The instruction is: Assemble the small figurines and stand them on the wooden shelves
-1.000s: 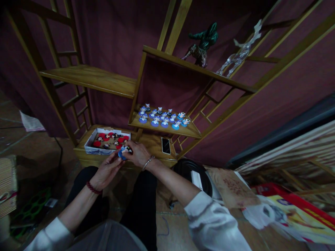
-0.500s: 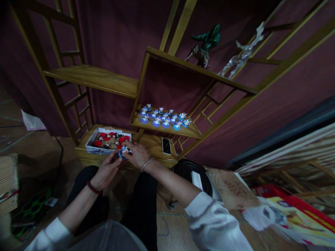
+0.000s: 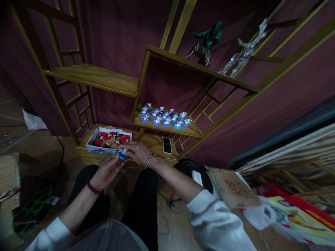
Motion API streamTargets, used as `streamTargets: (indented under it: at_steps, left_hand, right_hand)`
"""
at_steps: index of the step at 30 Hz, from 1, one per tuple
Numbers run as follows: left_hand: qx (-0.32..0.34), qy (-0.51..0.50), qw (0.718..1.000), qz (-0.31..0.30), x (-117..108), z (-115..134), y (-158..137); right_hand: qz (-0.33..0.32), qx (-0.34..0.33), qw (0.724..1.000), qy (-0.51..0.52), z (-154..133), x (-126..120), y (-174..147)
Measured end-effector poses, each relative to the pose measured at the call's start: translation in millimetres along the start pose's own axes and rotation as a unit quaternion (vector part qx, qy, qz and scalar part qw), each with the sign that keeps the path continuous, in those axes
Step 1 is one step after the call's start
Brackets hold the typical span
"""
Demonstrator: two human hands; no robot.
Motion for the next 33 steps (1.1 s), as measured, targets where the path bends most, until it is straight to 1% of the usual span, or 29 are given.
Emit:
streamTargets:
  at_steps: [8,17,26,29,33]
  left_hand:
    - [-0.021,-0.022,1.0,0.004,-1,-1,-1]
    - [-0.03,-0.033,0.999,0.009,-3,-2,-2]
    - [-0.012,-0.011,1.0,0.007,-3,-2,-3]
    - [-0.003,-0.004,1.0,0.003,-3,-2,-1]
    - [0.013,0.017,1.0,-0.002,-4,-1,-1]
  right_hand:
    - [-0.014,-0.055,0.997,0.043,-1,-4,0]
    - [-0.024,-0.08,0.996,0.016,-3,-6,2]
    - [-0.019,-0.026,0.998,-0.051,-2,-4,1]
    - [-0.015,0.009,0.998,-0.063,4,-1,1]
    - [-0.028,0.052,0.994,-0.087,8,2,0]
Point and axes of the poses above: each hand's wrist, its own y-axis towards the middle knuckle, its own x-axis out of the palm, z = x × y, the point moved 4 cm from there along y, towards the middle knuckle, and after that the axes turned 8 degrees about -y, right-handed, at the moved point
